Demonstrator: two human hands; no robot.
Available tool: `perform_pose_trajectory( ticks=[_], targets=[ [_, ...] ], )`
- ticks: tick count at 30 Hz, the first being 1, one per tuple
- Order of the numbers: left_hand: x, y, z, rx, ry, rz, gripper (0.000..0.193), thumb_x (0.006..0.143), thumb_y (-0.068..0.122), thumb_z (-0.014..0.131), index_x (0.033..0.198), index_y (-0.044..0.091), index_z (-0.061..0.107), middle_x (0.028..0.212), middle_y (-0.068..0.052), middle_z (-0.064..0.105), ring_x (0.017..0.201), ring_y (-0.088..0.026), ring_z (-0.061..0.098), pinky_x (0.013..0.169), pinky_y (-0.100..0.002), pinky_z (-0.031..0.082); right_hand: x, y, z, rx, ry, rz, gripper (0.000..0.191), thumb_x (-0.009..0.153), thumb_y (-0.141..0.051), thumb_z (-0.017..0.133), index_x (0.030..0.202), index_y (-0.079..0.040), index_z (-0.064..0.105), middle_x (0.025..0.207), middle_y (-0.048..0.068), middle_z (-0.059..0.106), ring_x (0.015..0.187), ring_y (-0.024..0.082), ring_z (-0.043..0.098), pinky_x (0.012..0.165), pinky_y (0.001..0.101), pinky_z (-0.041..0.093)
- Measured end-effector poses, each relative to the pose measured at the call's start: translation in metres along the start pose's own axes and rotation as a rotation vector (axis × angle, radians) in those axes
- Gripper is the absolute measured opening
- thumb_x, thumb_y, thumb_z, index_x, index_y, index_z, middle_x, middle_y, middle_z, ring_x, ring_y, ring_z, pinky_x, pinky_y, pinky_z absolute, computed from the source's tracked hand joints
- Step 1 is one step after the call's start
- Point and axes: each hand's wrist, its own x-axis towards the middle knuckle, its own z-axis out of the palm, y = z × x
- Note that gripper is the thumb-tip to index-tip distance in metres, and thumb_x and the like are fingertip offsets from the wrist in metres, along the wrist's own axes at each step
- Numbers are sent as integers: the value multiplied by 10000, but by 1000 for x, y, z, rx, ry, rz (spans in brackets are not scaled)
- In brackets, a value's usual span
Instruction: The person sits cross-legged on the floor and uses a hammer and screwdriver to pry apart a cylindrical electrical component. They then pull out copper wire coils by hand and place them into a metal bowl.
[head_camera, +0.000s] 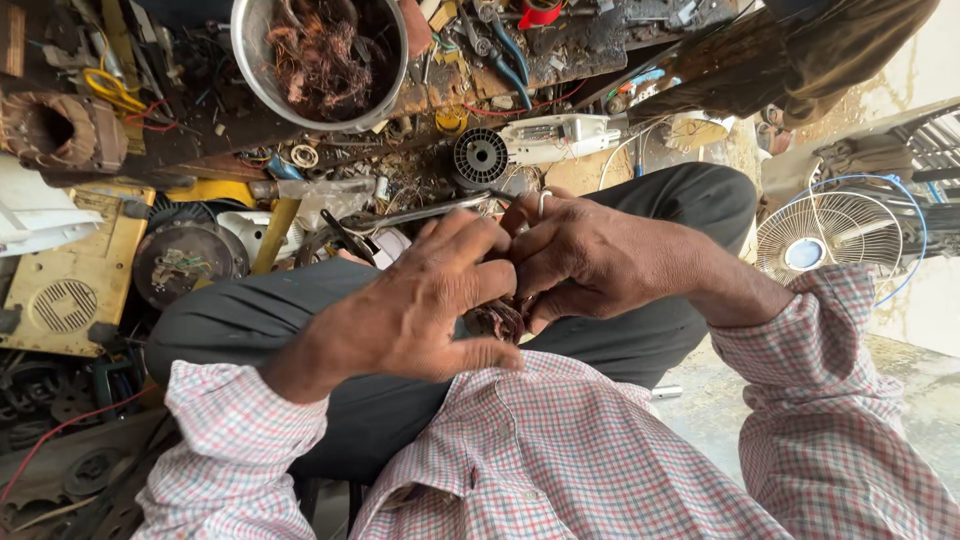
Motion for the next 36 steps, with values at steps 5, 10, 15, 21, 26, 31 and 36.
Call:
perform_pose_trajectory(
  ticks=[5, 10, 15, 21, 26, 31, 36],
  targets=[
    [-1, -5, 15, -430, 134, -44, 479, 820, 505, 789, 740, 97, 550, 1002, -76, 461, 979, -210, 476, 835, -383, 424, -9, 8, 2, 83, 0, -75, 256, 858, -311, 823, 1000, -108, 760, 944, 12, 704, 962, 227, 630, 934, 440, 422],
    [-2, 3, 24, -1140, 341, -237, 345, 831, 225, 731, 718, 91, 434, 960, -49, 436, 868, -166, 427, 780, -322, 370, -24, 23, 18, 496, 121, 8, 376, 982, -405, 724, 1089, -46, 694, 1010, 37, 657, 1000, 179, 613, 843, 370, 463],
    [-2, -12, 49, -1618, 704, -249, 251, 853, 182, 655, 745, 82, 451, 941, -59, 453, 948, -182, 457, 885, -305, 429, -25, 39, 85, 1204, 738, 9, 427, 1018, -398, 747, 1140, 1, 654, 1075, 62, 615, 996, 181, 534, 904, 347, 439],
    [-11, -62, 80, -2164, 1142, -417, 170, 948, 125, 649, 783, 88, 634, 842, -37, 660, 877, -177, 643, 917, -368, 559, -17, 85, 125, 1704, 1250, 263, 489, 1013, -371, 612, 1344, -13, 578, 1331, 128, 646, 1271, 290, 595, 1155, 481, 452],
    [-12, -81, 84, -1930, 940, -540, 276, 1026, 311, 673, 949, 47, 700, 941, -106, 748, 941, -239, 700, 884, -437, 570, -31, 97, 125, 1550, 1026, 134, 545, 1077, -372, 600, 1415, 52, 551, 1340, 183, 655, 1242, 302, 648, 1113, 460, 510],
    [-16, -64, 61, -1425, 687, -345, 770, 961, 586, 714, 1425, 8, 503, 1335, -199, 606, 1239, -314, 639, 1056, -471, 555, -40, 90, 116, 1189, 883, 245, 338, 1090, -245, 665, 1279, 30, 612, 1206, 92, 679, 1094, 152, 644, 995, 317, 530],
    [-9, -45, 56, -41, 564, -103, 1192, 694, 592, 842, 1620, 82, 293, 1640, -231, 301, 1476, -417, 469, 1237, -500, 436, -26, 88, 101, 902, 803, 430, 313, 1092, -274, 652, 1191, 23, 654, 999, 4, 643, 882, 65, 538, 804, 239, 467]
  ],
)
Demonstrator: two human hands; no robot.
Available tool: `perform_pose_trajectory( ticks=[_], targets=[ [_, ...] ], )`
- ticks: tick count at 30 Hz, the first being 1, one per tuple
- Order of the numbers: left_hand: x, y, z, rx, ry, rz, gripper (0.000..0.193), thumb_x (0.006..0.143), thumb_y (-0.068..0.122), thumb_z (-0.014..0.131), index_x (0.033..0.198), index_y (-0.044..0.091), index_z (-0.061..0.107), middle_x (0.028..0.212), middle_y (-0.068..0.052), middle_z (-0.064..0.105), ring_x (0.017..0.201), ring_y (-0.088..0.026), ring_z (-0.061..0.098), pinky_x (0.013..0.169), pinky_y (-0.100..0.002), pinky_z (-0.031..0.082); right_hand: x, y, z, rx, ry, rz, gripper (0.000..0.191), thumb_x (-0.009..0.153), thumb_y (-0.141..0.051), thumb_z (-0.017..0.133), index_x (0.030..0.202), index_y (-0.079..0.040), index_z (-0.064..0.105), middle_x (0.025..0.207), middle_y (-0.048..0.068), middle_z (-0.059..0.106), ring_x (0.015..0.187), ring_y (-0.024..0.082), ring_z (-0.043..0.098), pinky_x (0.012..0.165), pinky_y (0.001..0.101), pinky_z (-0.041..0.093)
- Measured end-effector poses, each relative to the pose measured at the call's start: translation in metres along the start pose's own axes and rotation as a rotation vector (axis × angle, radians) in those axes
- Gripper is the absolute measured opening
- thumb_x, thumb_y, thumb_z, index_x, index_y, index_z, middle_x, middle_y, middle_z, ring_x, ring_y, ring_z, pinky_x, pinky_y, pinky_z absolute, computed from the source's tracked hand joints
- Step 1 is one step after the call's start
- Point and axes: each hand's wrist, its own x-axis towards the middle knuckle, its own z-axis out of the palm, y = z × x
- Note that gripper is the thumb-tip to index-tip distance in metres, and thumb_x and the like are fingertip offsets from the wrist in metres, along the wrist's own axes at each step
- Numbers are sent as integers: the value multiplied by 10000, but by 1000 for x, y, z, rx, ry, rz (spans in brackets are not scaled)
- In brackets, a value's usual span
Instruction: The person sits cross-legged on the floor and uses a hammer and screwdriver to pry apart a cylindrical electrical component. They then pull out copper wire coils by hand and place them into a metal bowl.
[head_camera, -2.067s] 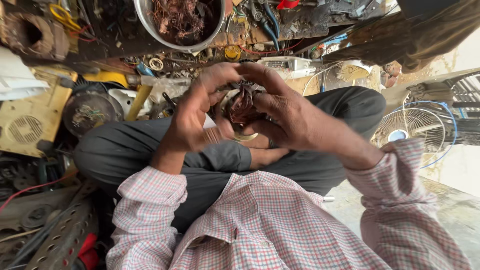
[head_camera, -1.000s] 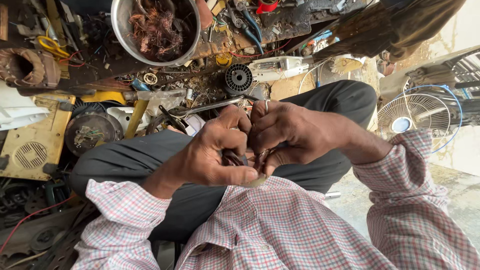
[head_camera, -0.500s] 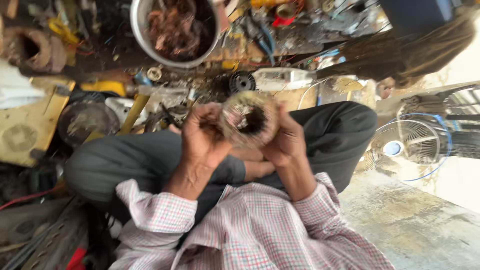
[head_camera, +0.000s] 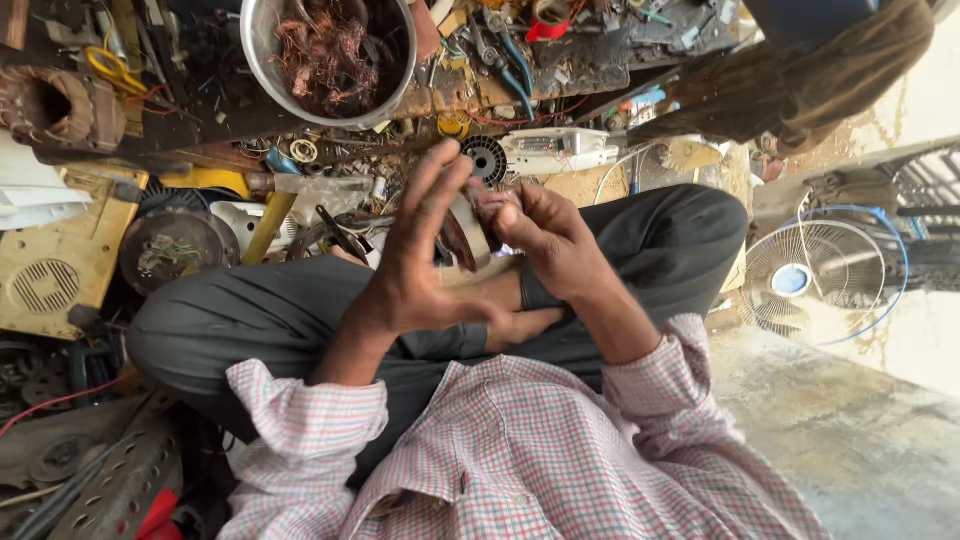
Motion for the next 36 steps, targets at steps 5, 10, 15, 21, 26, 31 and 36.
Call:
perform_pose_trajectory(
  ticks=[5, 10, 15, 21, 26, 31, 36],
  targets=[
    [-3, -8, 7, 167, 83, -30, 1046, 772, 348, 996, 1548, 61, 357, 1480, -204, 471, 1378, -396, 541, 1160, -479, 495, 5, -15, 11, -86, -23, 44, 358, 1033, -291, 640, 1253, -10, 656, 1012, -41, 650, 881, 44, 536, 801, 216, 470],
    [-9, -15, 2, 317, 122, 88, 875, 792, 179, 968, 1468, 69, 423, 1398, -187, 528, 1314, -389, 573, 1127, -485, 517, 29, -24, 18, 440, 10, 234, 304, 1065, -262, 672, 1236, -10, 680, 891, -10, 612, 767, 91, 523, 712, 239, 445],
    [-3, -16, -8, 224, 163, -20, 828, 693, 142, 933, 1386, 90, 483, 1317, -151, 580, 1269, -360, 605, 1074, -464, 536, 33, -7, 27, 465, 190, 197, 245, 1017, -238, 612, 1196, -79, 660, 884, -34, 608, 774, 97, 549, 732, 263, 485],
    [-2, -15, 8, 629, 23, 116, 807, 697, 123, 942, 1381, 70, 517, 1356, -172, 574, 1307, -387, 579, 1117, -471, 519, 41, -3, 10, 780, 165, 417, 198, 1059, -198, 625, 1180, -51, 678, 855, 14, 619, 720, 126, 558, 696, 269, 490],
    [5, -23, 8, 143, 49, -155, 828, 635, 246, 965, 1321, 93, 528, 1280, -129, 602, 1216, -339, 621, 1046, -446, 520, 21, -14, 16, -625, 143, -213, 283, 1114, -273, 528, 1230, -47, 651, 862, -3, 543, 718, 107, 531, 652, 235, 451],
    [2, -16, 14, 378, 59, -13, 804, 693, 211, 968, 1352, 84, 526, 1333, -132, 581, 1274, -343, 597, 1073, -449, 510, 31, 1, 1, 640, 144, 369, 210, 1076, -236, 587, 1157, -57, 659, 909, -1, 610, 779, 116, 556, 741, 265, 502],
    [6, -18, 11, 367, 98, -88, 776, 752, 170, 972, 1387, 126, 527, 1388, -133, 585, 1296, -322, 595, 1088, -406, 522, 49, 27, -18, 446, 65, 144, 203, 1126, -250, 611, 1107, -49, 625, 841, -16, 560, 712, 96, 471, 653, 254, 418]
  ],
)
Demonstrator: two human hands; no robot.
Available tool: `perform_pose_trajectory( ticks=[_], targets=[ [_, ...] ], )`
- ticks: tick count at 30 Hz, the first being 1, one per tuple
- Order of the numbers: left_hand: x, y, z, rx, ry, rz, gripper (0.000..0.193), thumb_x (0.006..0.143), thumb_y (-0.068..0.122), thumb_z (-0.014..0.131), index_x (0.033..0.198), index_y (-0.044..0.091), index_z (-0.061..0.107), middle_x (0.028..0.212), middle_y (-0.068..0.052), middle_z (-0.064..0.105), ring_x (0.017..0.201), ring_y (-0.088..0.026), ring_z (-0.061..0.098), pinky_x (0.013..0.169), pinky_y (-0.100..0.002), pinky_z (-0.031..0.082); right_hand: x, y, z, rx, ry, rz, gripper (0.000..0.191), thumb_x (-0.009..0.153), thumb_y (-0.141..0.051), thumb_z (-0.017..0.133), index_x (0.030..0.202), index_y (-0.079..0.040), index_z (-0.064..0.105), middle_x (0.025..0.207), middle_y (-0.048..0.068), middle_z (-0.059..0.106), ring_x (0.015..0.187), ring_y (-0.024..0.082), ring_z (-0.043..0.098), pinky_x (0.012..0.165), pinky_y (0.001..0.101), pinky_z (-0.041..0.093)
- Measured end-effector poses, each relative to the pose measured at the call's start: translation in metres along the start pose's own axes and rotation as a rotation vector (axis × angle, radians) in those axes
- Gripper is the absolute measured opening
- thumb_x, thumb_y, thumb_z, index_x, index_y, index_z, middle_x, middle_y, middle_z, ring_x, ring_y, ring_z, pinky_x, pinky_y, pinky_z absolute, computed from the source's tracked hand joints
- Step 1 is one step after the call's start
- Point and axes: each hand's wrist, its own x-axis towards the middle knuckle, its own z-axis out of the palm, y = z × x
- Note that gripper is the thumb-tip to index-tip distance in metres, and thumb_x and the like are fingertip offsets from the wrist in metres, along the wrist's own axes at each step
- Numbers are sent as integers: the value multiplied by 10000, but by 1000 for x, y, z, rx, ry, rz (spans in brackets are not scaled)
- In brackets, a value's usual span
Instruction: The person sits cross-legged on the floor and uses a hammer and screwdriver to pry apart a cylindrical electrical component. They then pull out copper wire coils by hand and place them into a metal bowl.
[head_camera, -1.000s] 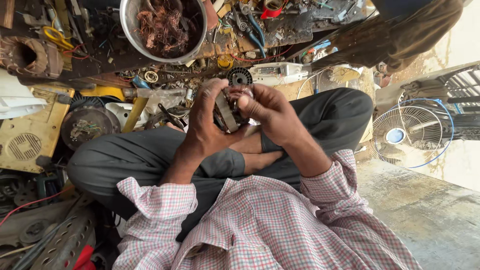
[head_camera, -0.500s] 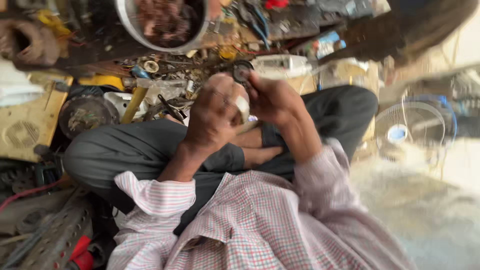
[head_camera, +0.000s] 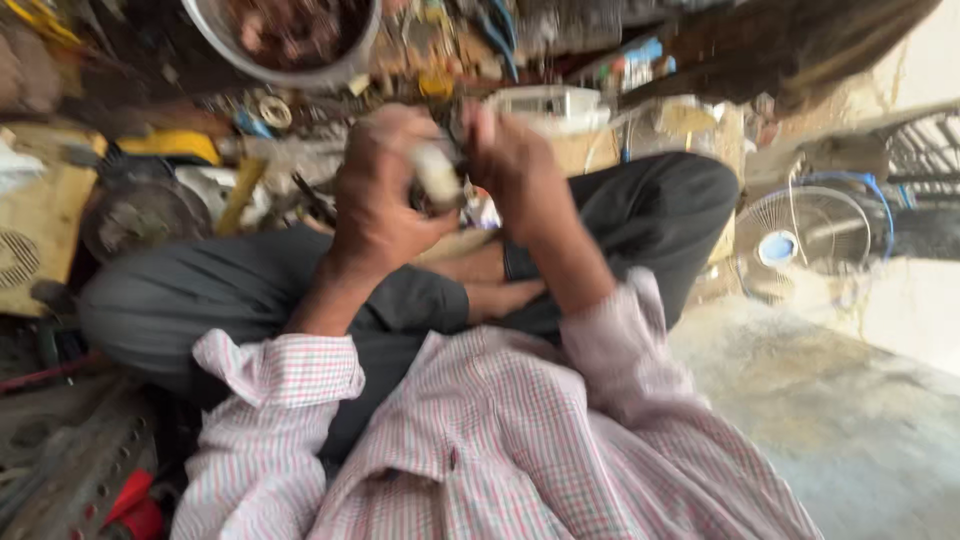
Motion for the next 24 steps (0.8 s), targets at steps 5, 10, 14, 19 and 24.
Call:
perform_pose_trajectory(
  ticks=[5, 10, 14, 19, 24],
  targets=[
    [-1, -3, -7, -234, 1, 30, 916, 749, 253, 994, 1444, 114, 414, 1424, -159, 501, 1349, -343, 546, 1130, -477, 491, -44, -4, 6, -377, -87, -188, 250, 1067, -223, 639, 1179, 1, 653, 975, 0, 625, 850, 77, 505, 770, 238, 422],
    [-15, 8, 6, -1348, 8, -433, 1072, 790, 492, 913, 1571, 226, 228, 1494, -81, 478, 1378, -225, 534, 1169, -427, 498, -63, -41, 34, -1016, -313, -525, 279, 1077, -267, 678, 1146, -1, 632, 959, 69, 613, 897, 164, 547, 831, 301, 439],
    [-23, 6, 16, -1570, -15, -666, 991, 840, 504, 867, 1582, 72, 371, 1484, -130, 502, 1371, -275, 513, 1165, -458, 473, -65, -50, 47, -1284, -355, -655, 283, 987, -253, 734, 1091, -15, 620, 918, 124, 537, 889, 255, 486, 790, 336, 413],
    [-36, 3, 22, -1580, -24, -692, 821, 906, 329, 860, 1540, 55, 416, 1493, -107, 498, 1417, -251, 493, 1192, -425, 454, -77, -31, 46, -922, -241, -464, 260, 1066, -249, 670, 1112, 7, 673, 917, 75, 621, 874, 153, 543, 793, 278, 458],
    [-36, 0, 14, -1087, -60, -331, 619, 980, 219, 789, 1467, 38, 453, 1479, -116, 537, 1466, -230, 474, 1268, -384, 373, -84, -3, 46, -369, 13, -354, 235, 1086, -221, 595, 1106, 1, 668, 1031, 66, 664, 954, 144, 639, 896, 297, 537]
  ],
)
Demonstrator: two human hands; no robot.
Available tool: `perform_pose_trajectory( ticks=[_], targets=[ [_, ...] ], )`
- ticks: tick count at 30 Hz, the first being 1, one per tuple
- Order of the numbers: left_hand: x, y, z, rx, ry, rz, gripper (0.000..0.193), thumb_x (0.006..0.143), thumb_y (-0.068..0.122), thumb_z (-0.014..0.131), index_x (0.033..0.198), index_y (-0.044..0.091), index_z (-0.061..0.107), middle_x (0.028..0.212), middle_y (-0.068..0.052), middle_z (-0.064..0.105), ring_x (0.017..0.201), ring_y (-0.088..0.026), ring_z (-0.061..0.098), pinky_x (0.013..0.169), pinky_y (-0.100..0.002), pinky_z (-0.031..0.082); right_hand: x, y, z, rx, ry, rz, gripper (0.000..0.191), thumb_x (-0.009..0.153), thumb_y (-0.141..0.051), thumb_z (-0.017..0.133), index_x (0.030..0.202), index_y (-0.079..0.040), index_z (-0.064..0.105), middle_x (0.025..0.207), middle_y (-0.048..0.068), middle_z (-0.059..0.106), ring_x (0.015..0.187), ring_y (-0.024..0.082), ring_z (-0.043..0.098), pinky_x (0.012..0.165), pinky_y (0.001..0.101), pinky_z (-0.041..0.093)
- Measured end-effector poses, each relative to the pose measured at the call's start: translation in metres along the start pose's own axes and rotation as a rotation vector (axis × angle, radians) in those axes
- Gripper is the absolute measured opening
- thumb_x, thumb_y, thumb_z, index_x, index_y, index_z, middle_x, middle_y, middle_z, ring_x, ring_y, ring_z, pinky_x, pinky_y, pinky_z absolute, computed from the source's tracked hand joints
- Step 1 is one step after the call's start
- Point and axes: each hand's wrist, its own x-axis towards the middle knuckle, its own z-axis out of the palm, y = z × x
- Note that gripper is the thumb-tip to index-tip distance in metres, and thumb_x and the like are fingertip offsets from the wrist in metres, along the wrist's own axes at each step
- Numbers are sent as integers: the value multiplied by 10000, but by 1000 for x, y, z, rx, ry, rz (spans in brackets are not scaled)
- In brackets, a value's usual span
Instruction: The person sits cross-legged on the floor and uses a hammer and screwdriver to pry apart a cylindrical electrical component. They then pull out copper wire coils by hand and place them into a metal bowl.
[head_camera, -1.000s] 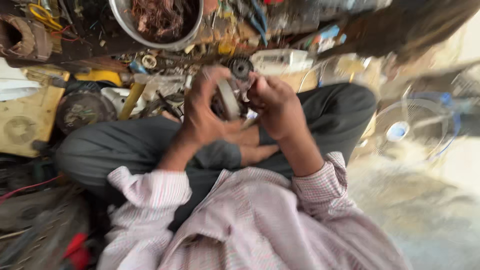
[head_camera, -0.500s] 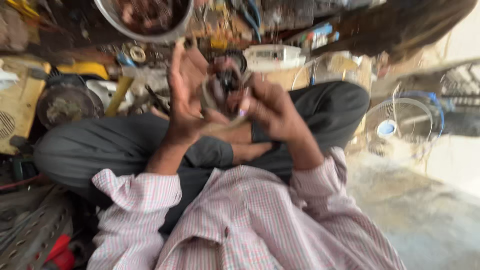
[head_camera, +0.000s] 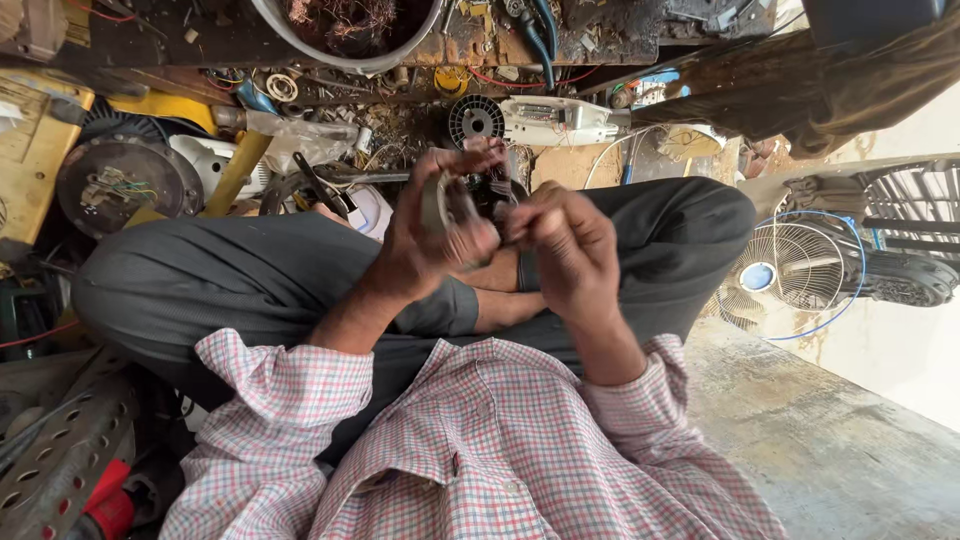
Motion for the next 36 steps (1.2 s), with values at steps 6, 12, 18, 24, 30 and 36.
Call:
perform_pose_trajectory(
  ticks=[6, 12, 18, 24, 30, 36],
  targets=[
    [1, 11, 5, 560, -145, 248, 760, 855, 321, 885, 1396, 59, 421, 1322, -140, 508, 1322, -194, 527, 1126, -357, 467, 21, 3, -19, 696, 252, 439, 240, 1102, -233, 538, 1071, -27, 657, 921, 50, 656, 818, 171, 599, 830, 343, 522],
    [9, 9, 0, -44, 52, -58, 555, 989, 190, 771, 1451, 35, 504, 1390, -104, 574, 1352, -189, 549, 1209, -346, 431, 11, -5, -3, 49, 84, 182, 281, 1133, -216, 506, 1104, 8, 673, 879, 68, 635, 791, 180, 579, 745, 304, 472],
    [16, 5, -7, -510, 161, -453, 531, 912, 220, 741, 1339, -37, 556, 1303, -113, 635, 1160, -176, 663, 1048, -353, 541, 6, -18, 11, -656, -174, -258, 275, 1100, -259, 507, 1125, -11, 623, 866, 76, 593, 806, 210, 561, 730, 356, 475],
    [14, -6, -4, 372, -56, 161, 565, 944, 275, 746, 1386, 49, 476, 1176, 3, 572, 870, -76, 612, 734, -233, 547, 42, -10, -18, 655, 196, 576, 247, 1104, -226, 502, 1096, -10, 622, 888, 57, 655, 811, 179, 622, 779, 338, 537],
    [16, -4, -9, -65, 134, -181, 505, 981, 298, 759, 1346, 32, 533, 1276, -43, 643, 779, -44, 507, 654, -231, 454, 39, 3, -34, 447, -62, 462, 312, 1135, -202, 527, 1278, 40, 663, 1015, 114, 728, 846, 162, 652, 748, 274, 490],
    [10, 10, -12, -42, 81, -232, 572, 926, 308, 773, 1351, 45, 494, 1079, -47, 587, 898, -100, 564, 792, -267, 505, 39, 25, -39, 546, 173, 538, 263, 1100, -192, 518, 1186, 22, 646, 966, 105, 730, 836, 208, 699, 799, 345, 574]
  ],
)
